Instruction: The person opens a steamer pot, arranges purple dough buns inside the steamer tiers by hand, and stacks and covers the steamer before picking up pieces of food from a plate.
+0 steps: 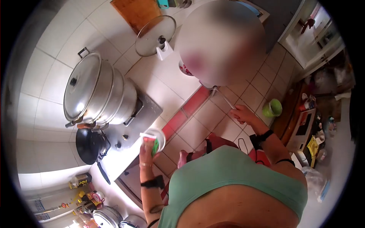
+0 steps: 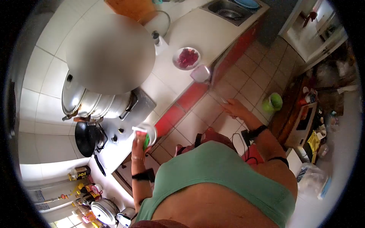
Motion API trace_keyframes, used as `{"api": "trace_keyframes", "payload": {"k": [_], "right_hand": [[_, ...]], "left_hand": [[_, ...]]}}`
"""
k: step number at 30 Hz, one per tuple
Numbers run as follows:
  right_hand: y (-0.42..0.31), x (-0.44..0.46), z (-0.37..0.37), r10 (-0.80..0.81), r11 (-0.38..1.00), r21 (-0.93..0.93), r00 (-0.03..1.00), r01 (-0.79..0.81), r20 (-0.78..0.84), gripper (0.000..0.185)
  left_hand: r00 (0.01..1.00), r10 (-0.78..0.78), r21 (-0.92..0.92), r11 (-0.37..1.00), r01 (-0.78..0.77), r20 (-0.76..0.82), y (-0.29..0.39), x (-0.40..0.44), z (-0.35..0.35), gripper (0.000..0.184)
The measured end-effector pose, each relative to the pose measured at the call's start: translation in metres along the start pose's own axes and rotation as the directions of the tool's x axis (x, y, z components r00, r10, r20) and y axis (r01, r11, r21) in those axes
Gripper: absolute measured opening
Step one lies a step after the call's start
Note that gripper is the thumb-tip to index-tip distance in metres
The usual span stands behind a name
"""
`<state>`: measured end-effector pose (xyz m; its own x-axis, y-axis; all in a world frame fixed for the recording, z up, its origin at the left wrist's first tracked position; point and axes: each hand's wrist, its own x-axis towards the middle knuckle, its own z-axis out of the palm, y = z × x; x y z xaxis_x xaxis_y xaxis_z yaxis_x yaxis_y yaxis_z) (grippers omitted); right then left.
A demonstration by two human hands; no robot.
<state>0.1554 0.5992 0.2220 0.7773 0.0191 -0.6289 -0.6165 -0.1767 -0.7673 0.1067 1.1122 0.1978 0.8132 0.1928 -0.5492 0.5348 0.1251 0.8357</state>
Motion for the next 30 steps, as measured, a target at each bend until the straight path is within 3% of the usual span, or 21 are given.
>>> {"api": "trace_keyframes", "payload": {"k": [2, 4, 6, 8, 12, 13, 14, 17, 21, 23, 30], "right_hand": [[0.019, 0.009, -0.031, 0.01, 1.0, 0.021, 0.999, -0.009, -0.047, 0.022], [0.037, 0.009, -0.06, 0.025, 0.999, 0.039, 0.995, -0.021, -0.093, 0.021], [0.053, 0.005, -0.082, 0.034, 0.995, 0.095, 0.989, -0.021, -0.141, 0.027], [0.063, -0.006, -0.094, 0.058, 0.985, 0.167, 0.986, -0.032, -0.156, 0.026], [0.081, -0.032, -0.103, 0.024, 0.968, 0.247, 0.974, 0.034, -0.226, 0.024], [0.083, -0.037, -0.104, 0.131, 0.952, 0.301, 0.957, -0.049, -0.258, 0.023], [0.086, -0.041, -0.104, 0.237, 0.925, 0.357, 0.929, -0.127, -0.285, 0.022], [0.1, -0.06, -0.105, 0.227, 0.89, 0.453, 0.914, -0.054, -0.337, 0.018], [0.115, -0.072, -0.106, 0.24, 0.901, 0.433, 0.872, -0.036, -0.427, 0.015], [0.102, -0.077, -0.099, 0.39, 0.837, 0.542, 0.776, -0.074, -0.496, 0.014], [0.093, -0.067, -0.088, 0.499, 0.747, 0.663, 0.696, -0.043, -0.516, 0.015]], "left_hand": [[0.989, 0.092, -0.026, 0.996, -0.09, 0.115, 0.025, 0.045, 0.047, 0.048], [0.961, 0.078, -0.06, 0.996, -0.064, 0.267, 0.054, 0.099, 0.089, 0.048], [0.911, 0.169, -0.004, 0.983, -0.181, 0.377, 0.098, 0.131, 0.145, 0.046], [0.932, 0.12, 0.055, 0.987, -0.148, 0.342, 0.154, 0.138, 0.207, 0.043], [0.875, 0.118, 0.105, 0.976, -0.188, 0.469, 0.211, 0.196, 0.3, 0.04], [0.845, 0.106, 0.109, 0.976, -0.19, 0.524, 0.22, 0.212, 0.32, 0.039], [0.842, 0.106, 0.109, 0.975, -0.191, 0.529, 0.228, 0.234, 0.342, 0.039], [0.835, 0.02, 0.086, 0.993, -0.081, 0.55, 0.228, 0.305, 0.392, 0.037], [0.898, -0.081, 0.089, 0.995, 0.047, 0.432, 0.228, 0.383, 0.446, 0.034], [0.922, -0.177, 0.126, 0.982, 0.141, 0.344, 0.223, 0.431, 0.468, 0.031], [0.944, -0.233, -0.013, 0.97, 0.242, 0.234, 0.209, 0.532, 0.509, 0.028]]}}
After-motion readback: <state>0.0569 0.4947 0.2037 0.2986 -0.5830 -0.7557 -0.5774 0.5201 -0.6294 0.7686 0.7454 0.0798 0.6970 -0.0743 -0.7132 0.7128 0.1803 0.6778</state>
